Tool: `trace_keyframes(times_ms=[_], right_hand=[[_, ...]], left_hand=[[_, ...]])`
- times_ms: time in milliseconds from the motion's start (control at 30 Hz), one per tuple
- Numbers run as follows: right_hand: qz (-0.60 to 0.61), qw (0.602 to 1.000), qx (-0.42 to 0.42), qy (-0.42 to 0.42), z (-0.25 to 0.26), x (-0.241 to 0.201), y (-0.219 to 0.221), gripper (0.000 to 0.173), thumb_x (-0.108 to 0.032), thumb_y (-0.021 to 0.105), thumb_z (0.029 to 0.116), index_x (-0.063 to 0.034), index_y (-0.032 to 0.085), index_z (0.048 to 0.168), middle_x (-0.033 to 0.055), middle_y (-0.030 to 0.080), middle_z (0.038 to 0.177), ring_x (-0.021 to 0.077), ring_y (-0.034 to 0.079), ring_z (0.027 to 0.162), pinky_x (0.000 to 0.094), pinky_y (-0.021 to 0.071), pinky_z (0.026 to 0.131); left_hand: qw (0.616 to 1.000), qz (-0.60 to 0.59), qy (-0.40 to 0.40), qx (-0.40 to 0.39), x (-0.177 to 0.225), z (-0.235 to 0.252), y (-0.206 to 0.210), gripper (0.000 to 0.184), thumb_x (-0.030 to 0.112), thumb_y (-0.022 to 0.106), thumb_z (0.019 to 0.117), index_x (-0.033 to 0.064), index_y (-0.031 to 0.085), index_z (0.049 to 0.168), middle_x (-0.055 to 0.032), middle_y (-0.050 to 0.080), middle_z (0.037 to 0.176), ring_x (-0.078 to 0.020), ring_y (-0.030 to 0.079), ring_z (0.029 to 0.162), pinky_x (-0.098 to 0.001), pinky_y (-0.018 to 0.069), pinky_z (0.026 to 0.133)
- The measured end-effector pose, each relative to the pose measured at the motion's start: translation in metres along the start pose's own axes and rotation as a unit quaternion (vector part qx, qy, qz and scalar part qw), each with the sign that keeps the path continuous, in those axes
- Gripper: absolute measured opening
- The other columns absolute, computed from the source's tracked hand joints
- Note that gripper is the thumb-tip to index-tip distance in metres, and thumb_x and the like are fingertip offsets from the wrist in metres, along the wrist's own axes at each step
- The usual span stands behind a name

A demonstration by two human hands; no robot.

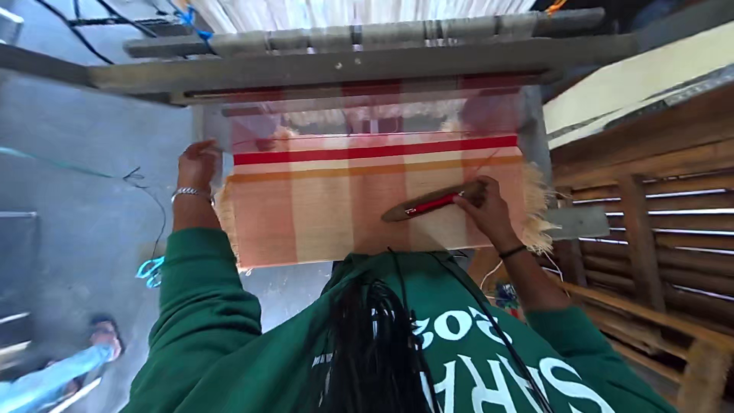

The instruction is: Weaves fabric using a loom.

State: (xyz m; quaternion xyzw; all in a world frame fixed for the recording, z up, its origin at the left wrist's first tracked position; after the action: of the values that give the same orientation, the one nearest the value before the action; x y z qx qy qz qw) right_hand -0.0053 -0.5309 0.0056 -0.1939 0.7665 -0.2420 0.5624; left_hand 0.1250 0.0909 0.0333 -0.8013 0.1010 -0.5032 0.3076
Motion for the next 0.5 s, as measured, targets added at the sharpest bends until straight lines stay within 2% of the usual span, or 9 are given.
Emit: trace_keyframes(times_ms=[33,133,200,233,267,333,367,433,500], right_hand=[[-0.008,1.0,0.0,0.002,0.002,-0.001,-0.003,0.077,-0.038,0.076,0.0928,-0.0089,0.038,0.152,0.0191,0.071,0.103,0.0308,0.071,0.083,0.0531,0.0594,0.077],[-0.059,0.998,0.035,-0.012,0.014,0.005,-0.018,0.063,-0.043,0.061,0.1023,-0.0094,0.041,0.151,0.0199,0.07,0.098,0.0336,0.069,0.078,0.0559,0.0579,0.074],[-0.109,0.99,0.076,-0.037,0.03,0.015,-0.032,0.048,-0.03,0.054,0.1064,-0.0081,0.045,0.148,0.0227,0.068,0.109,0.0372,0.07,0.089,0.0581,0.0573,0.08],[-0.14,0.985,0.09,-0.055,0.039,0.021,-0.04,0.045,-0.022,0.051,0.1064,-0.0071,0.046,0.149,0.0245,0.065,0.119,0.0388,0.068,0.1,0.0587,0.0563,0.087],[-0.17,0.977,0.099,-0.078,0.048,0.024,-0.048,0.045,-0.017,0.048,0.1056,-0.0075,0.047,0.15,0.0258,0.061,0.131,0.0408,0.065,0.112,0.0594,0.0533,0.095],[-0.205,0.966,0.11,-0.108,0.067,0.02,-0.055,0.047,-0.013,0.048,0.1042,-0.0109,0.05,0.151,0.0278,0.054,0.141,0.0447,0.056,0.126,0.0616,0.0479,0.102],[-0.217,0.962,0.115,-0.121,0.076,0.018,-0.056,0.048,-0.013,0.05,0.1028,-0.0133,0.052,0.15,0.028,0.051,0.143,0.0452,0.056,0.126,0.0617,0.0484,0.102],[-0.229,0.954,0.116,-0.154,0.089,0.017,-0.056,0.043,-0.013,0.051,0.1019,-0.0115,0.059,0.144,0.0291,0.05,0.144,0.0457,0.054,0.128,0.0595,0.0478,0.104],[-0.237,0.948,0.123,-0.176,0.096,0.008,-0.058,0.035,-0.012,0.051,0.1014,-0.0033,0.067,0.131,0.0313,0.052,0.141,0.0459,0.055,0.127,0.0552,0.0474,0.106]], left_hand=[[1.0,0.002,0.0,-0.001,0.0,0.0,0.004,0.048,0.012,0.048,0.1036,0.0088,0.046,0.152,-0.0216,0.055,0.144,-0.0302,0.057,0.123,-0.048,0.0453,0.103],[1.0,-0.022,0.011,-0.01,-0.001,0.003,0.017,0.057,0.008,0.047,0.1015,0.0181,0.041,0.157,-0.012,0.044,0.158,-0.0282,0.055,0.125,-0.05,0.0476,0.096],[0.998,-0.046,0.027,-0.027,0.002,0.005,0.024,0.065,0.001,0.046,0.0979,0.0217,0.038,0.159,-0.0055,0.036,0.164,-0.0256,0.053,0.129,-0.0484,0.0486,0.094],[0.997,-0.056,0.033,-0.036,0.006,0.004,0.028,0.067,0.0,0.045,0.0963,0.0218,0.038,0.159,-0.0042,0.038,0.163,-0.0228,0.054,0.129,-0.0451,0.0495,0.093],[0.996,-0.068,0.033,-0.043,0.012,0.002,0.032,0.064,0.0,0.044,0.097,0.0197,0.039,0.158,-0.0056,0.043,0.159,-0.0207,0.055,0.127,-0.0423,0.0504,0.094],[0.997,-0.07,0.02,-0.025,0.019,-0.002,0.033,0.051,0.003,0.043,0.1009,0.013,0.046,0.151,-0.01,0.058,0.142,-0.0171,0.061,0.111,-0.037,0.0511,0.089],[0.998,-0.061,0.013,-0.008,0.018,0.0,0.032,0.048,0.003,0.042,0.1017,0.0102,0.049,0.149,-0.0121,0.062,0.136,-0.0175,0.063,0.105,-0.0364,0.0516,0.085],[0.999,-0.042,0.011,0.025,0.011,0.007,0.024,0.053,-0.003,0.042,0.0971,0.0063,0.048,0.149,-0.0168,0.061,0.137,-0.0223,0.064,0.102,-0.0397,0.0529,0.083],[0.998,-0.024,0.032,0.057,0.007,0.013,0.018,0.054,-0.004,0.044,0.0928,0.0053,0.052,0.145,-0.018,0.058,0.141,-0.0258,0.063,0.111,-0.0432,0.0527,0.088]])
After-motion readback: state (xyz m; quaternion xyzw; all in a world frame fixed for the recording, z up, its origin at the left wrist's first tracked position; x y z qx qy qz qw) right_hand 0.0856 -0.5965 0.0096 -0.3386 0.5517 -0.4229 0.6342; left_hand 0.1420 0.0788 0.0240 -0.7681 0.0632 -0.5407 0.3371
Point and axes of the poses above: each hand's wrist, its own z-axis towards the middle knuckle, its own y-axis out of the palm, x = y × z, the point moved 1 cm from there along z, towards the middle knuckle
